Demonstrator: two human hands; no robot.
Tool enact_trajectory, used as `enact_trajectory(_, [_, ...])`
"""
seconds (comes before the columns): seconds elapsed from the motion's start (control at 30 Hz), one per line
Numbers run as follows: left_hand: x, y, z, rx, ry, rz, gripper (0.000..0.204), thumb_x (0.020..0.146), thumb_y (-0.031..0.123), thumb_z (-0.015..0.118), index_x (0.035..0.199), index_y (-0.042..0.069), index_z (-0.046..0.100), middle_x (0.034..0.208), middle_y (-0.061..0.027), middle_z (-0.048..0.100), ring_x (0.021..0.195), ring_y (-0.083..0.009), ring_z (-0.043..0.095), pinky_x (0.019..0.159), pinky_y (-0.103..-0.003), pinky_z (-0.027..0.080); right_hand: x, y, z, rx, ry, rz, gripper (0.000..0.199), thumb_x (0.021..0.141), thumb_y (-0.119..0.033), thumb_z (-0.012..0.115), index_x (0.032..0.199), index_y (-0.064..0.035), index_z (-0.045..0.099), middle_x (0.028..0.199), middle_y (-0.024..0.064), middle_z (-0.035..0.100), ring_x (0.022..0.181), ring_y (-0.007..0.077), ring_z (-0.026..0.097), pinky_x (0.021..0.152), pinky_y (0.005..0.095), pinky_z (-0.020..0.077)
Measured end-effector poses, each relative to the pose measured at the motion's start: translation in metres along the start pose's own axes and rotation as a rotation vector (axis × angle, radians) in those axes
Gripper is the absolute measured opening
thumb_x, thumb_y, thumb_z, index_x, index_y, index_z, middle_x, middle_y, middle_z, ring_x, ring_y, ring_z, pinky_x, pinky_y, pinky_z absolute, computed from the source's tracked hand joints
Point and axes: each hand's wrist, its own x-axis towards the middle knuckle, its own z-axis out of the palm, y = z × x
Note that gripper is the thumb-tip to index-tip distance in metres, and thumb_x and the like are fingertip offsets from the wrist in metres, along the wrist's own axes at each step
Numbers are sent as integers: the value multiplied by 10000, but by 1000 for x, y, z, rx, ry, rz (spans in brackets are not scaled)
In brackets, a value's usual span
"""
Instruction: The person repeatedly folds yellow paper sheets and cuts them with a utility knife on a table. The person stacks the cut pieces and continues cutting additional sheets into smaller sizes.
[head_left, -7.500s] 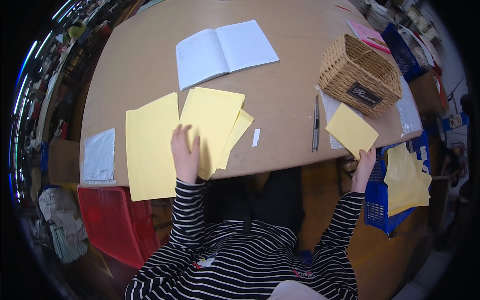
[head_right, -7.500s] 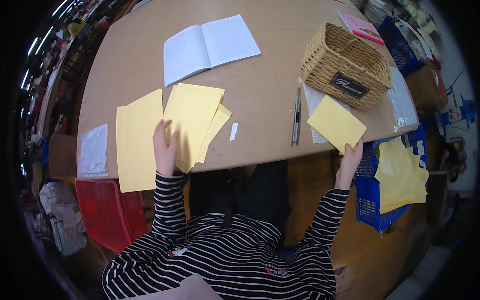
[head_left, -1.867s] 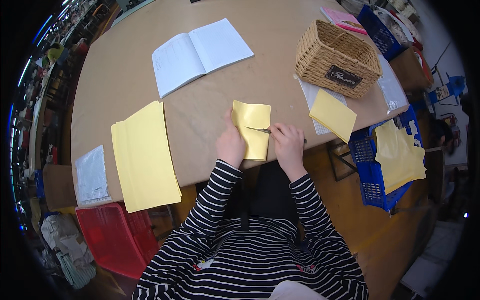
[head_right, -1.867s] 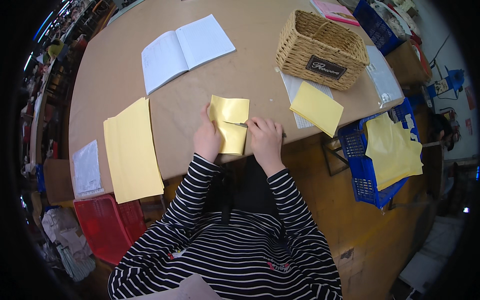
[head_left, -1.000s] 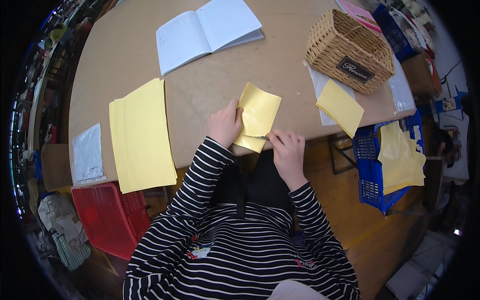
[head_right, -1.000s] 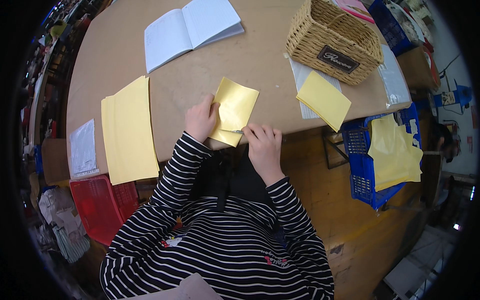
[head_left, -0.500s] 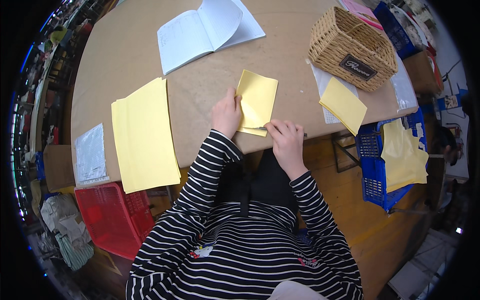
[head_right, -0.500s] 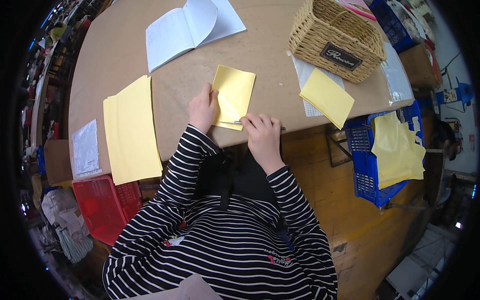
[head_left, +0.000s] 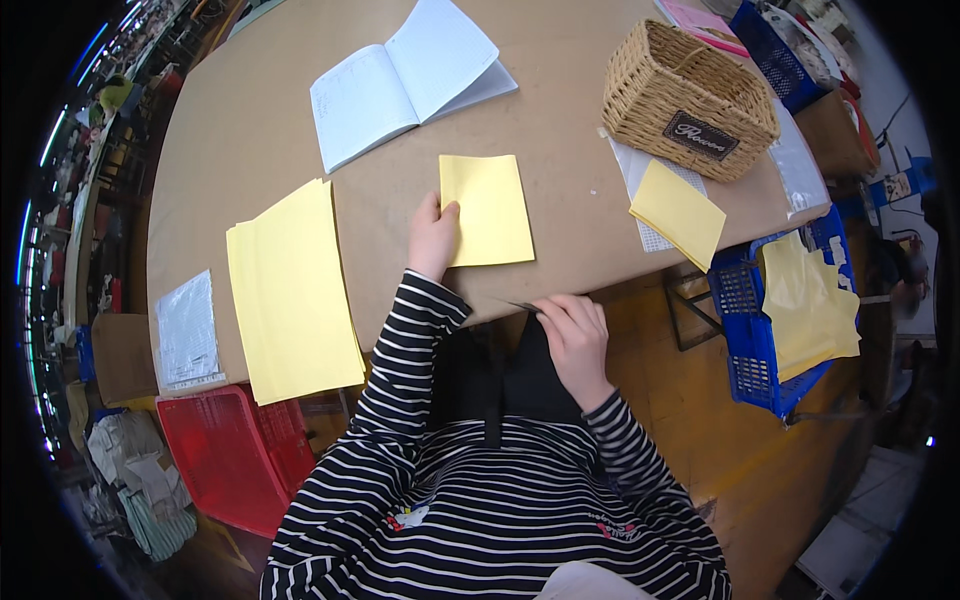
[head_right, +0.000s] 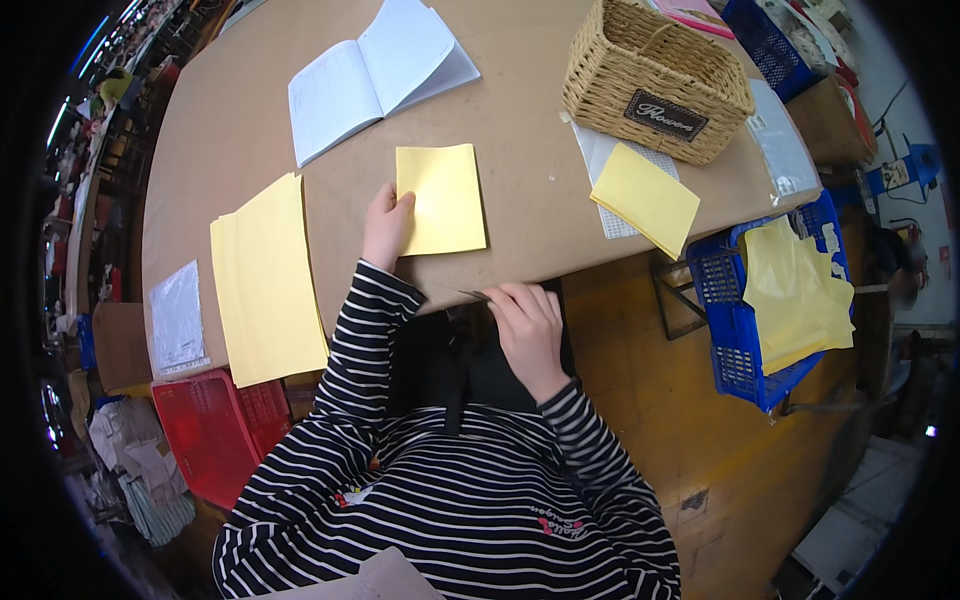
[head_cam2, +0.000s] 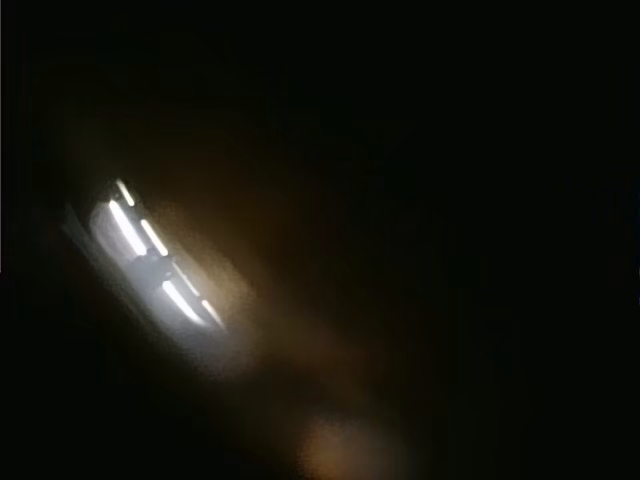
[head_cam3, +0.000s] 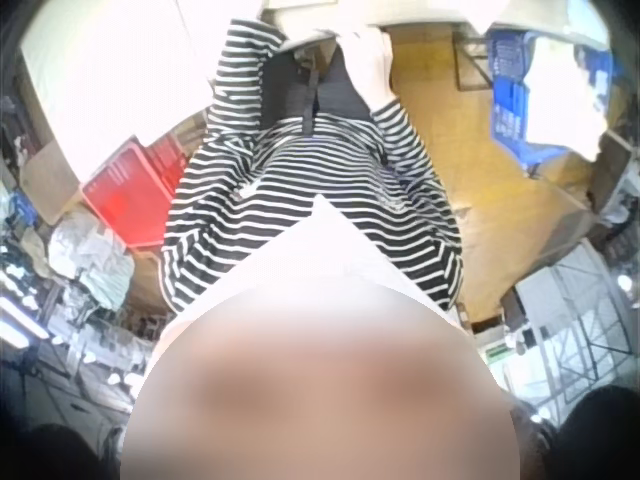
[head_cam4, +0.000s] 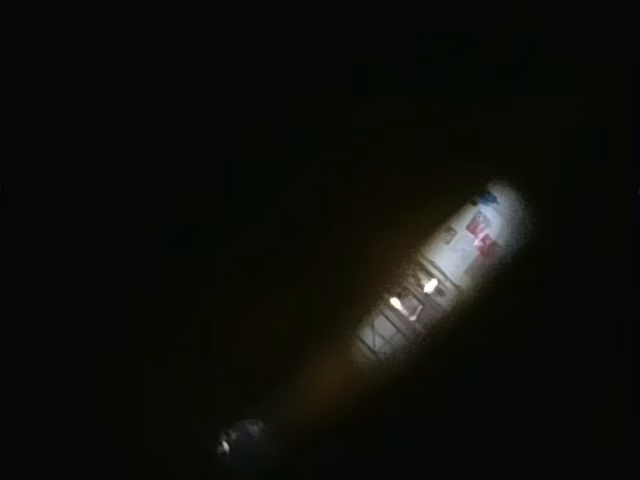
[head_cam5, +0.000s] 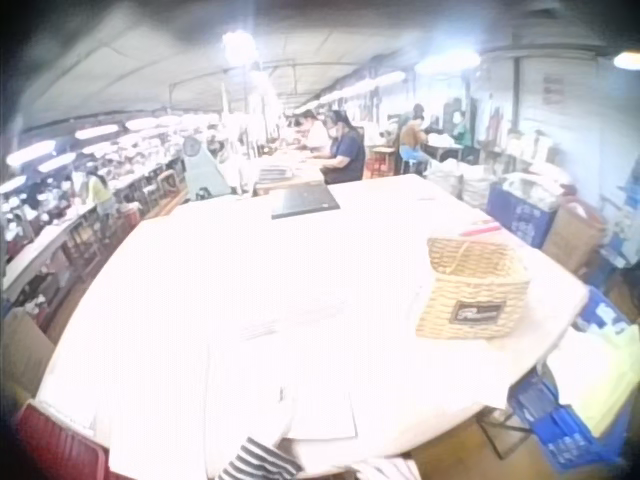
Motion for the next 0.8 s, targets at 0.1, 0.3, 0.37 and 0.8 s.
enact_trajectory(0.1, [-5, 1, -9, -314, -81, -241, 176, 980, 99, 541, 1073, -43, 587, 1027, -100, 677, 890, -170, 656, 799, -281, 508, -11, -14, -12, 456, -2, 431, 283, 888, 25, 660, 1171, 26, 653, 874, 63, 671, 670, 121, 595, 588, 255, 470])
enact_trajectory(0.3, [-26, 20, -12, -463, -164, -331, 151, 983, 119, 547, 1042, -16, 579, 982, -101, 669, 866, -154, 656, 793, -278, 521, -10, -37, -38, 780, -91, 668, 337, 940, 8, 626, 1271, 63, 611, 780, 48, 655, 572, 34, 530, 507, 178, 429])
enact_trajectory(0.37, [-28, 26, -12, -482, -158, -340, 155, 978, 111, 547, 1051, -21, 581, 989, -106, 671, 873, -161, 657, 801, -282, 520, -7, -41, -43, 726, -99, 676, 332, 936, 7, 631, 1264, 57, 620, 762, 42, 649, 559, 31, 527, 499, 178, 425])
enact_trajectory(0.8, [-31, 29, -15, -489, -91, -284, 160, 966, 83, 549, 1061, -41, 583, 990, -115, 677, 858, -168, 661, 781, -284, 530, -6, -41, -40, 519, -88, 537, 317, 915, -14, 664, 1230, 24, 653, 680, 21, 628, 517, 24, 512, 467, 190, 404])
